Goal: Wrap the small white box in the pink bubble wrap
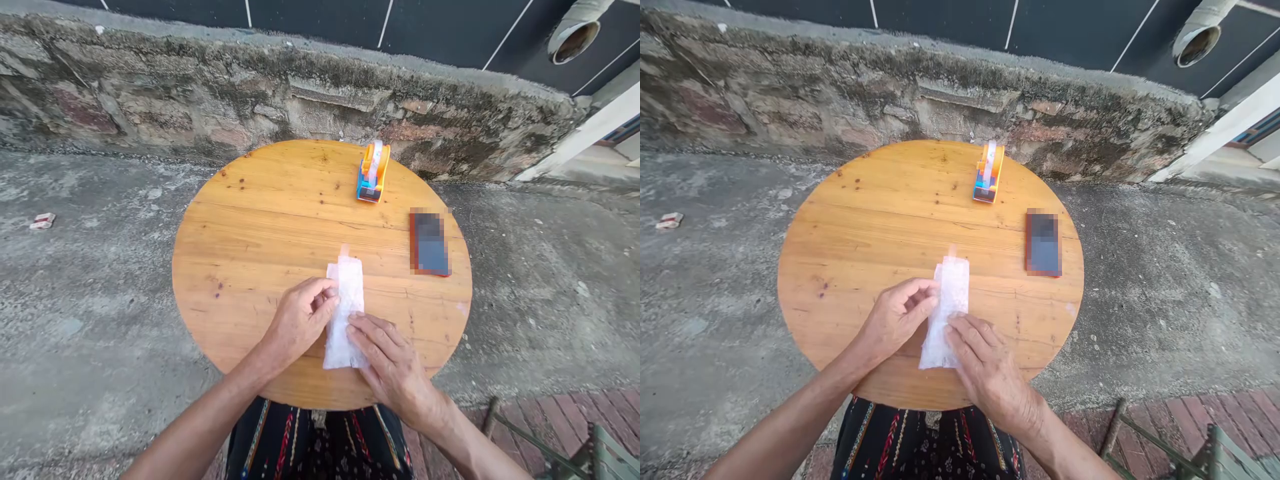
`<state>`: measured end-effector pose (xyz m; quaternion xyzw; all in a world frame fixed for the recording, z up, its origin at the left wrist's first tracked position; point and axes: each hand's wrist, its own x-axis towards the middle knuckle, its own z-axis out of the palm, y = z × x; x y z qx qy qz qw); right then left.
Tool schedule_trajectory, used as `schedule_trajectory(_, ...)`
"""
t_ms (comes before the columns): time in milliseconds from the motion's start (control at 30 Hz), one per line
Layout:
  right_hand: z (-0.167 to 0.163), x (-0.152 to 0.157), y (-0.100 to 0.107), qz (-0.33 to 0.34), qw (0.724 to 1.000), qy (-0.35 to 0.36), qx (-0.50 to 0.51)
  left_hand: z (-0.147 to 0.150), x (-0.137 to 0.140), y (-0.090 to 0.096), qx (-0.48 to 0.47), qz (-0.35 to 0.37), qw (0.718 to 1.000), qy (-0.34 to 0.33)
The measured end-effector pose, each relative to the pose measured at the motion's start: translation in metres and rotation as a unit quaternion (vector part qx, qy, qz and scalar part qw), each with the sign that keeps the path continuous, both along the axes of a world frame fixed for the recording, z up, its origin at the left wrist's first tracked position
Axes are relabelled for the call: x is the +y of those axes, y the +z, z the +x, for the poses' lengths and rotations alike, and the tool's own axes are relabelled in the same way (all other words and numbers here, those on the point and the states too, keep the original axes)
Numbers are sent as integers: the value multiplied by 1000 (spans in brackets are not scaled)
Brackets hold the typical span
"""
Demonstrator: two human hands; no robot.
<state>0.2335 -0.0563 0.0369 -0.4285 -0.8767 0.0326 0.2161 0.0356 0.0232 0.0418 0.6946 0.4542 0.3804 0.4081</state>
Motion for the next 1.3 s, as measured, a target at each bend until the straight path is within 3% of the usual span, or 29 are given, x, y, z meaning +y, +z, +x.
schedule_trajectory(200,-3,3,5,23,1000,10,9,12,3,-2,3,-42,998,37)
schedule_trajectory(433,-2,5,4,9,1000,7,11,7,6,-5,24,-36,999,15)
schedule_trajectory(633,-1,4,3,9,1000,8,16,3,9,2,-19,-91,995,30)
schedule_trajectory(1033,-1,4,0,6,1000,9,20,15,16,-2,57,-103,993,32)
schedule_trajectory(1300,2,9,4,-46,999,0,25,14,18,3,164,-90,982,32)
